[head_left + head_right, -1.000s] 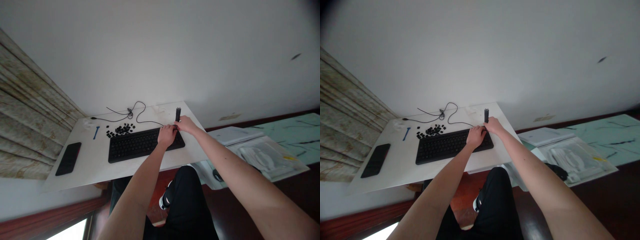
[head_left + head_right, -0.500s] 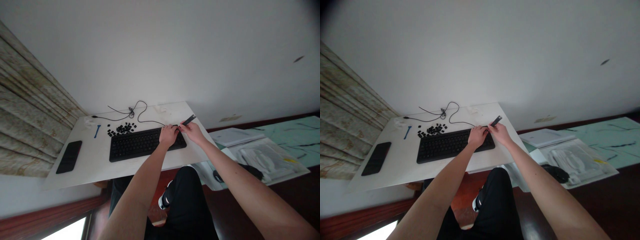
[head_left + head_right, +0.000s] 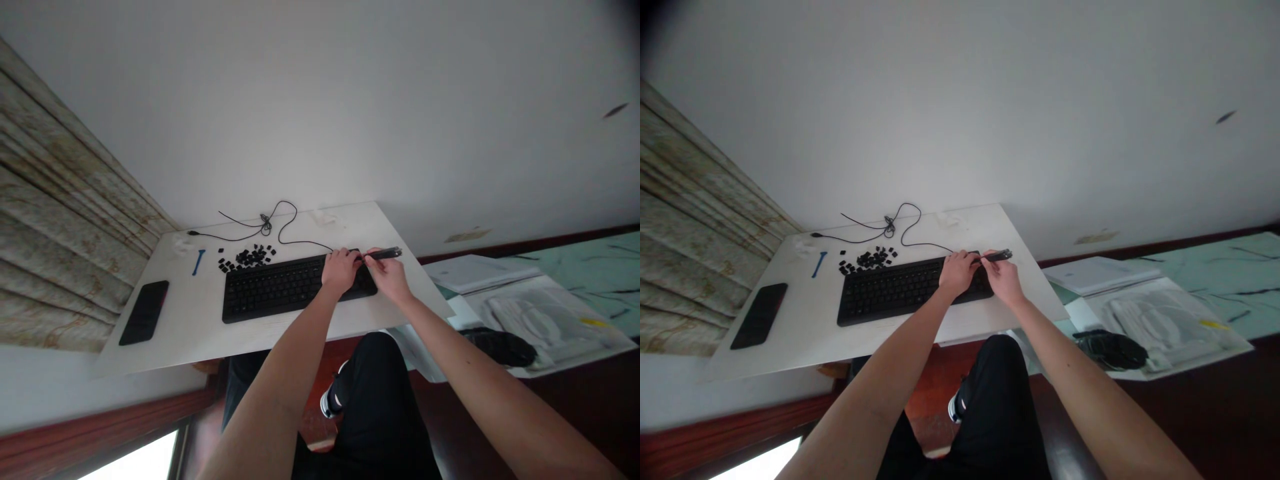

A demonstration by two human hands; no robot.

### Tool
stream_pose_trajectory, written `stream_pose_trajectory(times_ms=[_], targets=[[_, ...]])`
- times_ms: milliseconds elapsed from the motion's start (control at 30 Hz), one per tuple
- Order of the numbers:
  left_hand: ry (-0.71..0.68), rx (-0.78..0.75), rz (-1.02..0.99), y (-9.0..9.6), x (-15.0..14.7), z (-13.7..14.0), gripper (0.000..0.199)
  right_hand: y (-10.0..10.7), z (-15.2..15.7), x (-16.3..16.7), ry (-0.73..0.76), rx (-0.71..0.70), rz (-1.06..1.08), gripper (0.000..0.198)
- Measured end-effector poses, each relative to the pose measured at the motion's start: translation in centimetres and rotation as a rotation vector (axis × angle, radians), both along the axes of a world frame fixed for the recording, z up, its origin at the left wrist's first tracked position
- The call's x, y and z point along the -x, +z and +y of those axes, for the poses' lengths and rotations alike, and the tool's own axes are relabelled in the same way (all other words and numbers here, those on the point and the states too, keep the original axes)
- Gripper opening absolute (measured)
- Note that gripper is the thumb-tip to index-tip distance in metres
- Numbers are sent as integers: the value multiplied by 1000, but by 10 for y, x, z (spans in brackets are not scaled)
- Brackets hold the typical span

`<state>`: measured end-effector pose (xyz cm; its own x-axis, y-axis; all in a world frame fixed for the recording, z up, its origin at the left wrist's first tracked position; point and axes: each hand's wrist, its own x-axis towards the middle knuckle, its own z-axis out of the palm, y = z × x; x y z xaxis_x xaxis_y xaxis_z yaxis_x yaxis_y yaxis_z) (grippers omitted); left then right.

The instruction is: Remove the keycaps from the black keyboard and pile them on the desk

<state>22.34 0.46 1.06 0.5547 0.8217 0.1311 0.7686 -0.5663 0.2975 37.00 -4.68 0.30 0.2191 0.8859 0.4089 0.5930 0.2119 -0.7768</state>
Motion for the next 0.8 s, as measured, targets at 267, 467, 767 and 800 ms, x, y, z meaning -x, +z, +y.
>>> stream_pose_trajectory(times_ms=[267,467,767,800], targets=[[8,13,29,4,-3,2,37,-4,13,-14,61,109,182,43],[-28,35,65,9,-8,12,33,22,42,-20,66,423,326,22],[-47,-3,69,3,-7,12,33,48,52,-5,25,331,-397,10],[-52,-5,70,2,-7,12,33,49,49,-4,27,318,-431,10]])
